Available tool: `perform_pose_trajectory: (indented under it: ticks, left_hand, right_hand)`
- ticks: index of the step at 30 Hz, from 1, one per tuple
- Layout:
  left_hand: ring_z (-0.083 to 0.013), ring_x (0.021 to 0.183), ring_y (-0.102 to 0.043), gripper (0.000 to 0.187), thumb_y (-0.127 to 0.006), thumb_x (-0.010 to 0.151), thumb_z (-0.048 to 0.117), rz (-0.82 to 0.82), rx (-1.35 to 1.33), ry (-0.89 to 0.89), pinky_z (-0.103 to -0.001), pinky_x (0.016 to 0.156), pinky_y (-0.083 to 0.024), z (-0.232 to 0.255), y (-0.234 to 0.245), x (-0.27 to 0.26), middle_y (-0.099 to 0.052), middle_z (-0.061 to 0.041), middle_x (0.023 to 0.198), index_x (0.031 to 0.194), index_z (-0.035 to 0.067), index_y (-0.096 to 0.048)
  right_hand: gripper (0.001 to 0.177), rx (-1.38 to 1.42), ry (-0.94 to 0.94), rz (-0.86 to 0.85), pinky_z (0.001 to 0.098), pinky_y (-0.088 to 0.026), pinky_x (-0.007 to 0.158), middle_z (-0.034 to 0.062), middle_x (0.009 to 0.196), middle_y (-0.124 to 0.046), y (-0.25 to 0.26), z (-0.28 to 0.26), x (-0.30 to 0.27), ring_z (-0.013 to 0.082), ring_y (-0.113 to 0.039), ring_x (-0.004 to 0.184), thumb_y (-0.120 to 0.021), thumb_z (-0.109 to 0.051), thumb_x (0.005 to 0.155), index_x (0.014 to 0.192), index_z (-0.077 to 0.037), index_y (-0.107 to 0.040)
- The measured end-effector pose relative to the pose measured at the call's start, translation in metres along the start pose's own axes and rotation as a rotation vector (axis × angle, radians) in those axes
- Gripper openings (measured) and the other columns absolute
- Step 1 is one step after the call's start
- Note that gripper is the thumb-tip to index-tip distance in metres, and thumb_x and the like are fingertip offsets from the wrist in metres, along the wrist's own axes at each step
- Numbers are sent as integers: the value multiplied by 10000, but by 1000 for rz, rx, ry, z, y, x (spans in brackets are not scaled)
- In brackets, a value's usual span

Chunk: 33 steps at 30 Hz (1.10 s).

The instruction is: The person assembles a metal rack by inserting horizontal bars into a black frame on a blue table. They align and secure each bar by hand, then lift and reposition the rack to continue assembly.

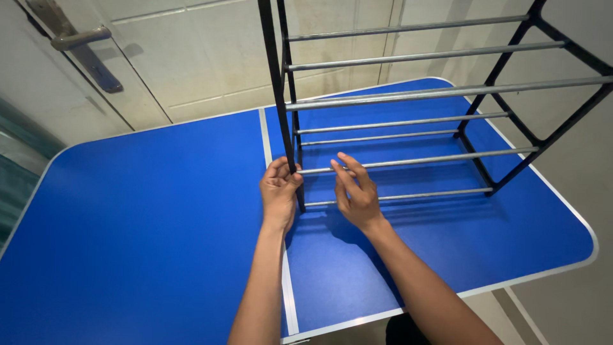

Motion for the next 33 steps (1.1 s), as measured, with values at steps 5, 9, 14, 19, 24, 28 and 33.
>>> perform_pose_trajectory:
  ticks: [5,9,14,19,24,28,33]
  left_hand:
    - [-127,996,-678,391,-795,888,19,14,42,23,-267,919,-538,4,-1,-1,-723,-71,1070,1238,24,-619]
    - [-110,999,-683,394,-802,885,36,58,99,22,-248,898,-547,9,-3,-2,-719,-56,1086,1235,13,-624]
    - [-92,918,-704,354,-801,882,84,162,390,-35,-237,821,-579,19,-5,-7,-747,-48,1002,1197,-8,-669]
    - [-85,869,-640,343,-798,922,106,173,572,-245,-239,782,-535,28,-14,-15,-719,-43,967,1205,-48,-680]
    - [-103,910,-656,344,-779,969,114,146,684,-418,-263,834,-554,36,-22,-22,-721,-54,994,1256,-44,-675]
    - [-148,912,-699,358,-763,976,95,142,874,-587,-290,814,-565,47,-35,-31,-736,-94,1022,1300,-18,-664]
    - [-195,861,-694,388,-718,999,67,130,965,-648,-317,760,-559,54,-48,-38,-705,-113,983,1369,-11,-630]
  right_hand:
    - [351,5,-1,-3,283,-631,814,168,1378,-584,-2,0,0,253,-717,1069,-657,122,943,1276,12,-677]
    - [353,26,-9,7,277,-633,819,153,1388,-578,-2,1,-1,254,-718,1075,-655,116,947,1280,1,-678]
    - [360,23,-49,-33,285,-625,832,149,1413,-569,-4,3,-1,227,-703,1073,-664,87,949,1296,-5,-676]
    - [382,1,-48,-43,317,-616,870,147,1428,-559,-3,1,0,252,-689,1128,-671,66,944,1317,-16,-666]
    - [385,10,-58,-45,310,-618,879,143,1433,-563,-3,0,2,256,-687,1145,-670,63,957,1330,-28,-656]
    - [404,3,-53,-47,324,-607,897,149,1439,-561,-2,-2,2,272,-682,1161,-673,50,948,1343,-29,-648]
    - [418,2,-59,-65,336,-602,907,155,1460,-554,-2,-2,1,287,-680,1172,-679,42,937,1347,-29,-646]
Point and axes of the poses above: each hand's wrist, its own x-axis towards the middle knuckle, its own y-axis out of the back of the hand, z = x × y, the point moved 7 cm from there along x, towards the middle knuckle
